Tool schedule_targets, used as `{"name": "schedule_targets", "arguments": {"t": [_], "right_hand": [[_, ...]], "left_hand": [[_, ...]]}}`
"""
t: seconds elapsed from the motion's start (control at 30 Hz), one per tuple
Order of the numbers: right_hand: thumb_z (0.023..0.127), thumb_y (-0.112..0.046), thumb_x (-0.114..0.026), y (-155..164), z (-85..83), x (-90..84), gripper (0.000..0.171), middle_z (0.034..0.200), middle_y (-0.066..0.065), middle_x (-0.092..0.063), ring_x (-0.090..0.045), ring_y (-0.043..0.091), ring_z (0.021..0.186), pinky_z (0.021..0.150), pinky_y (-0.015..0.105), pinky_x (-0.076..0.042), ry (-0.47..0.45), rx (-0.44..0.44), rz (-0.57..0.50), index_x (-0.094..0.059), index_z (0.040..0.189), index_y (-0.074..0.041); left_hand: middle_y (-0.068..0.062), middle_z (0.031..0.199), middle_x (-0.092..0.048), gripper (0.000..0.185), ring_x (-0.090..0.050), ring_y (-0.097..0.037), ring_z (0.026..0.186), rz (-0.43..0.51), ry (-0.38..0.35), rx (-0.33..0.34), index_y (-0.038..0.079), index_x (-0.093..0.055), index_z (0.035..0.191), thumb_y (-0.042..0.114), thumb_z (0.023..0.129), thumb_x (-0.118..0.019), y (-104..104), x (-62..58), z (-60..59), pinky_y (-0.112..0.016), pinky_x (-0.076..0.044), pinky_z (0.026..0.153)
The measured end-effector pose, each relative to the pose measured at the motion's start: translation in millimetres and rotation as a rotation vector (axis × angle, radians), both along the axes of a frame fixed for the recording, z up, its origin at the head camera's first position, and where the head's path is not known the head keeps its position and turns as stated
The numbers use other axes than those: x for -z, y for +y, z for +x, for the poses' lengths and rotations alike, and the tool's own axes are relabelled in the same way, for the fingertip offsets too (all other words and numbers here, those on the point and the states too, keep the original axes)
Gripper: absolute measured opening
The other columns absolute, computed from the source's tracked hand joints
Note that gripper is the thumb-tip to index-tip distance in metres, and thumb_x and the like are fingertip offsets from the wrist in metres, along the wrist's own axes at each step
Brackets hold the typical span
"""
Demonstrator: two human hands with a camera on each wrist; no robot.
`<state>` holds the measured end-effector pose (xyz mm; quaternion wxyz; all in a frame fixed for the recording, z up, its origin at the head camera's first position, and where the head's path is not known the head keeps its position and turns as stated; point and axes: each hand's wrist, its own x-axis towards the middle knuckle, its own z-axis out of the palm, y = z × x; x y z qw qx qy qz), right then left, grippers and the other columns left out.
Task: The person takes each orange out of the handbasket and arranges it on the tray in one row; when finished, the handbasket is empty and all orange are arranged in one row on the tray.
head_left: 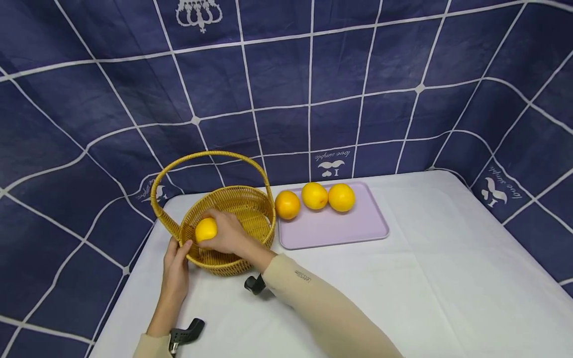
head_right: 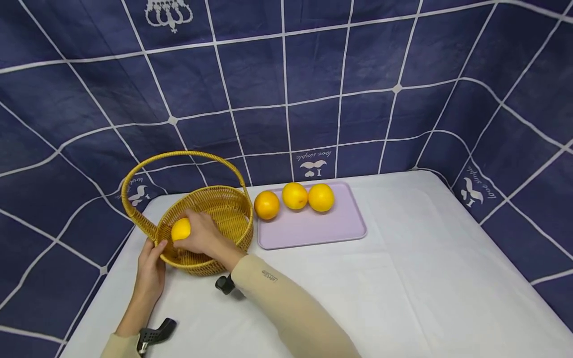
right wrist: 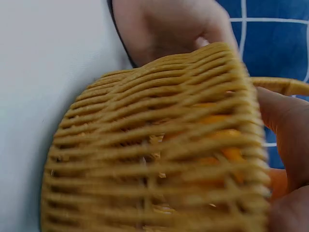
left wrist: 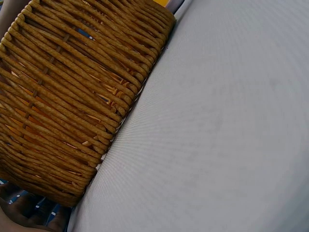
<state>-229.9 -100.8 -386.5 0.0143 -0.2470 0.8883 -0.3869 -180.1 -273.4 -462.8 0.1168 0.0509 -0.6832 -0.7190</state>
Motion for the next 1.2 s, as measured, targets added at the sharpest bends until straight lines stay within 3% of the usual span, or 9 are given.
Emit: {"name": "schedule_targets", "arguments": {"t": [0.27, 0.5, 0.7, 0.97, 1.2], "right_hand": [[0.084, -0.034, -0.089, 32, 23.4, -12.0, 0.071, 0.138, -0.001, -0.067, -0.062, 0.015, 0.118, 0.092, 0.024, -0.052, 0.062, -0.006, -0.066, -0.058, 0.147, -0.022], [0.083, -0.034, -0.086, 60, 41.8, -21.9, 0.069, 0.140, -0.003, -0.067, -0.064, 0.012, 0.117, 0.092, 0.025, -0.053, 0.117, -0.025, -0.160, -0.059, 0.146, -0.022], [0.082, -0.034, -0.086, 86, 52.9, -19.4, 0.069, 0.140, -0.007, -0.066, -0.062, 0.015, 0.119, 0.094, 0.031, -0.054, 0.110, 0.018, -0.214, -0.059, 0.146, -0.027], [0.081, -0.031, -0.088, 130, 54.5, -19.0, 0.070, 0.132, -0.009, -0.067, -0.067, 0.017, 0.105, 0.087, 0.032, -0.059, 0.096, 0.055, -0.358, -0.059, 0.144, -0.037], [0.081, -0.027, -0.089, 175, 47.3, -19.4, 0.068, 0.136, -0.005, -0.065, -0.067, 0.021, 0.113, 0.089, 0.036, -0.060, 0.089, 0.135, -0.396, -0.062, 0.144, -0.028]], "left_hand": [[-0.001, 0.148, -0.043, 0.050, -0.038, -0.015, 0.140, 0.004, 0.019, 0.008, 0.005, -0.033, 0.158, 0.022, 0.113, -0.045, -2, 0.6, 0.9, -0.016, -0.033, 0.112], [-0.003, 0.155, -0.039, 0.053, -0.035, -0.014, 0.145, 0.001, 0.000, 0.009, 0.007, -0.030, 0.162, 0.022, 0.113, -0.045, -2, -0.3, 0.8, -0.016, -0.029, 0.118], [-0.004, 0.157, -0.037, 0.055, -0.032, -0.016, 0.150, 0.002, -0.011, 0.005, 0.006, -0.028, 0.163, 0.021, 0.113, -0.045, 0, -1.6, 3.6, -0.016, -0.028, 0.120], [0.001, 0.151, -0.040, 0.053, -0.033, -0.014, 0.147, -0.005, 0.015, 0.032, 0.005, -0.029, 0.160, 0.023, 0.113, -0.045, -1, 2.3, 5.3, -0.014, -0.029, 0.117], [0.002, 0.149, -0.041, 0.049, -0.034, -0.013, 0.145, 0.007, 0.027, 0.026, 0.006, -0.032, 0.158, 0.022, 0.113, -0.045, 0, 3.1, 4.6, -0.014, -0.030, 0.116]]}}
